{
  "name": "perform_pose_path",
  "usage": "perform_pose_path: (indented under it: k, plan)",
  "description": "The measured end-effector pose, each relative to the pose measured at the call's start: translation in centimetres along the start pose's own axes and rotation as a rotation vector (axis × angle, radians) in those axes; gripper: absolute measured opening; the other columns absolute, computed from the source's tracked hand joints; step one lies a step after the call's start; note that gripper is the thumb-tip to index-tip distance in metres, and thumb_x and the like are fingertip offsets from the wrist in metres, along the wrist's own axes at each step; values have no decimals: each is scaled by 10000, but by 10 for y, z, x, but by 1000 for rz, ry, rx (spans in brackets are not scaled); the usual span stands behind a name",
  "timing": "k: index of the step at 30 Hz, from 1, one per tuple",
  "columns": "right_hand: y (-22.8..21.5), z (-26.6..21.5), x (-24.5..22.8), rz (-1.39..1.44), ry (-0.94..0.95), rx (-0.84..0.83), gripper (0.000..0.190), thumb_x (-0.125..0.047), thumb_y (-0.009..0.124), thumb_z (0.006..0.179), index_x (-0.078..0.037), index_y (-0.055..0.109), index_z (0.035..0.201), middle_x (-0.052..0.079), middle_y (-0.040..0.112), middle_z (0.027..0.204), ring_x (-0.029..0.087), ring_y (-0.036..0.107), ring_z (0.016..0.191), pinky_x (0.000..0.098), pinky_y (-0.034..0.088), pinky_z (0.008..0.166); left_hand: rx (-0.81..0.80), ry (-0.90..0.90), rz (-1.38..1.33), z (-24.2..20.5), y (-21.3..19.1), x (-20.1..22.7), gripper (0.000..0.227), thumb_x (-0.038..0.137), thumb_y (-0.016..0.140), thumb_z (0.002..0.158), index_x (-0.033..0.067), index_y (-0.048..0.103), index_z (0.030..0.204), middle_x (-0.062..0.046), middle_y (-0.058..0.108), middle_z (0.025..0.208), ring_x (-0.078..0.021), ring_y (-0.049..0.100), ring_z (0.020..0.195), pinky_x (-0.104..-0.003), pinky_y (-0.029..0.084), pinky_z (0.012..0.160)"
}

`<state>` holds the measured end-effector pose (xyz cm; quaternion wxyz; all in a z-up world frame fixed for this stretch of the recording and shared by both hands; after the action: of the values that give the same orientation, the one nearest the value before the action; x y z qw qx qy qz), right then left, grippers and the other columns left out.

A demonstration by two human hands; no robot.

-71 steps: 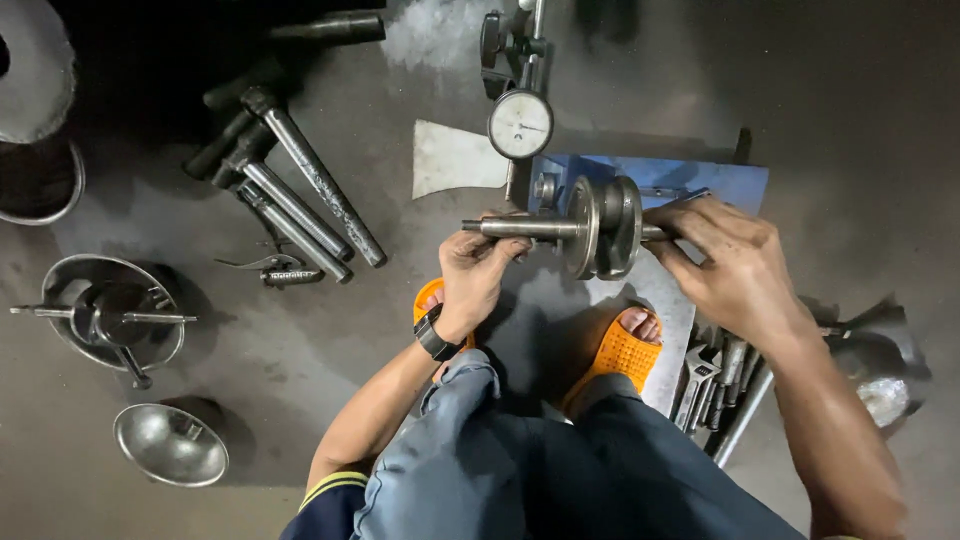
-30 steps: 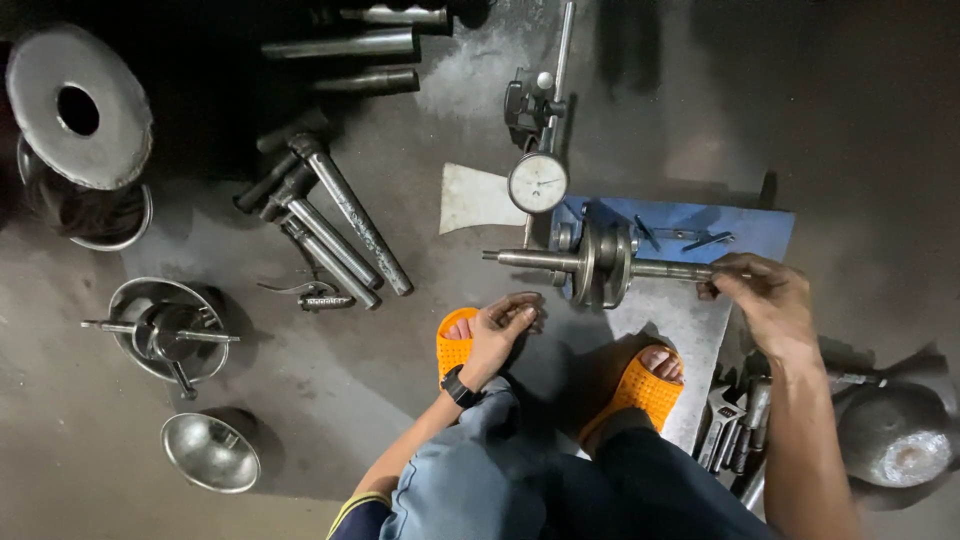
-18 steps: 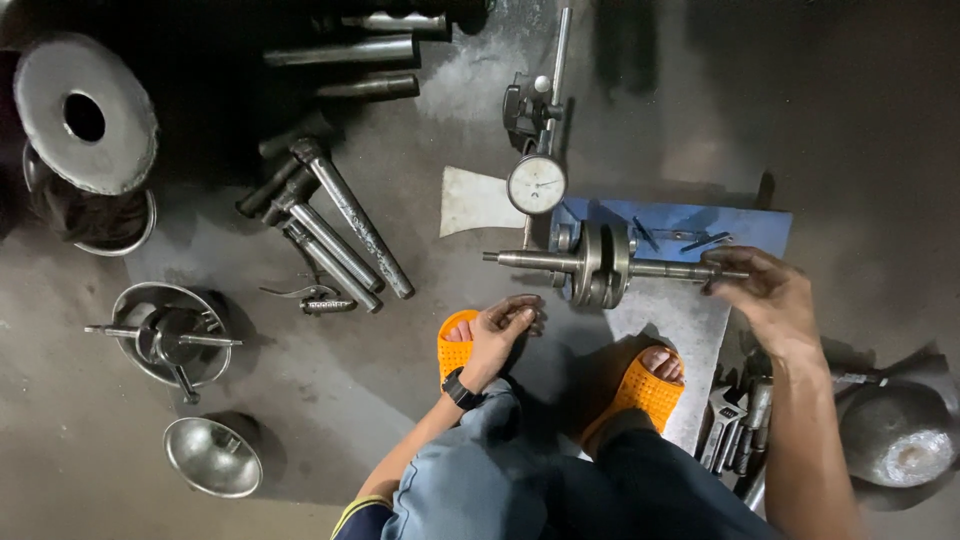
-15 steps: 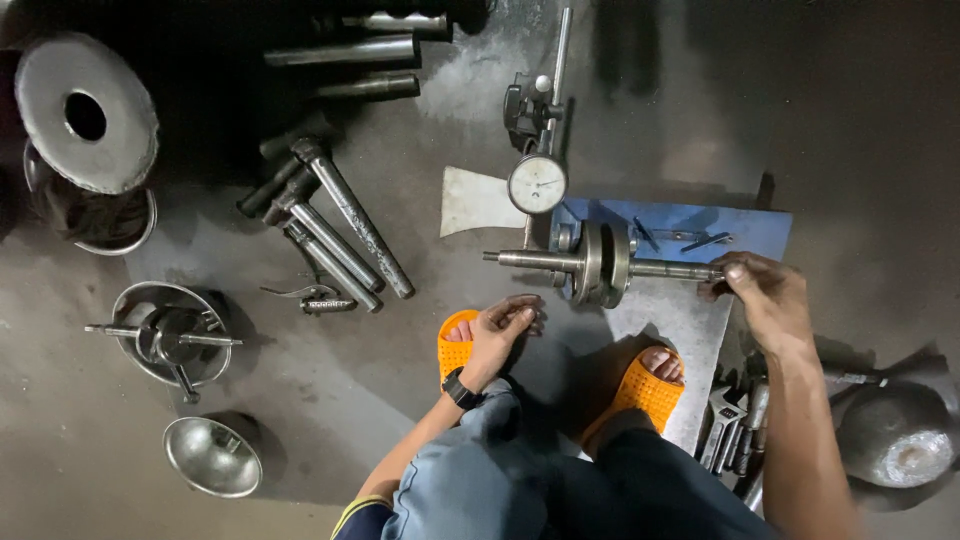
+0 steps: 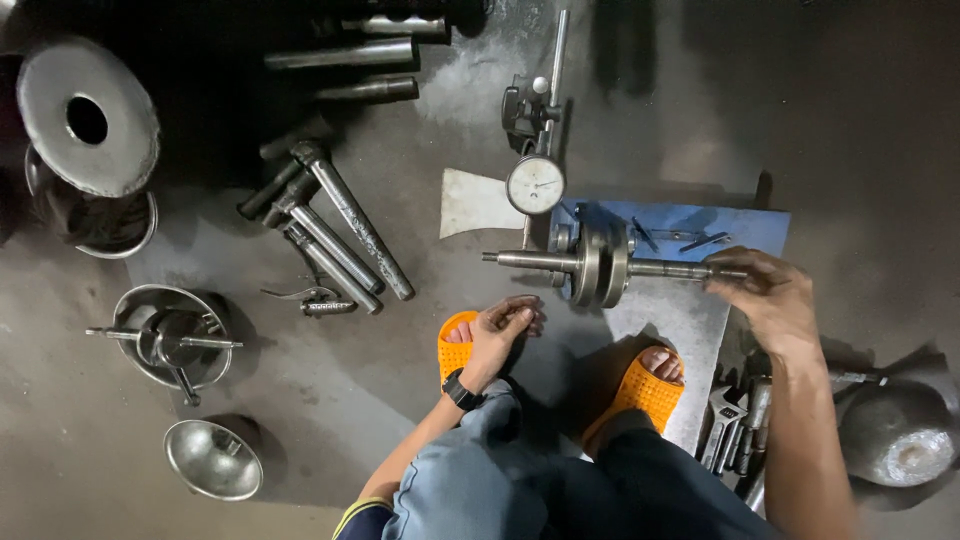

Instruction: The person measures a metal shaft with a dial indicator, rotating the shaft and adjusting the indicator to check for runout or alignment. The person repeatedly positions the shaft and reads the dial indicator.

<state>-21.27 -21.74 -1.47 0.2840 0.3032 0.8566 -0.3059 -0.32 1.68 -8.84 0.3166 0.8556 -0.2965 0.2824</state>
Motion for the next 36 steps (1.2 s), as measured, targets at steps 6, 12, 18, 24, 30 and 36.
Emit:
perform_pose_path:
  k: [6,12,18,24,30,36]
  plan:
    - [6,-5,-31,74,-182,-30,341,23,688,686,-37,583,1004,109,614,1087,199,616,999,263,505,921,-5,49,8,4,-1,6,265,149,614,851,-11,616,1062,-100,668,848,-132,631,710,-222,546,681]
    - [15,6,-65,283,-190,-242,809,246,428,682,19,185,1420,196,424,1254,289,472,1130,348,430,967,57,282,146,18,16,56,319,212,672,809,17,580,1045,-66,645,912,-126,597,789,-229,505,726]
    - [37,39,-132,-292,-452,-118,346,-79,491,933,62,486,1248,304,560,1068,486,528,1004,553,430,813,293,286,-71,29,25,64,180,30,770,710,0,603,769,-55,572,666,-82,514,577,-229,454,538]
    - [88,89,-118,-406,-298,-379,443,-262,370,982,7,423,1330,218,645,968,381,619,883,491,462,724,214,280,-226,23,42,86,127,49,731,749,-10,627,792,-63,567,690,-102,525,621,-232,446,583]
    - [96,81,-125,-451,-222,-466,604,-450,290,965,69,509,1182,333,578,1036,483,524,1035,567,399,864,157,287,-178,20,39,88,159,47,699,769,41,648,919,5,627,835,-40,554,786,-191,453,701]
    - [93,54,-143,-239,-152,-466,684,-555,319,902,19,509,1224,268,557,1154,362,590,1026,497,431,882,172,174,-189,13,4,49,450,47,684,783,-85,504,1173,-120,599,995,-135,548,879,-293,485,786]
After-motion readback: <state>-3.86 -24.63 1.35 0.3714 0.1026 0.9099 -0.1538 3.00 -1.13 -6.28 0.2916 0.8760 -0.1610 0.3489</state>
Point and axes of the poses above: each hand's wrist, its own z-axis towards the middle knuckle, its own y-axis out of the palm, x = y × z, the point moved 7 cm from there along z, towards the middle knuckle
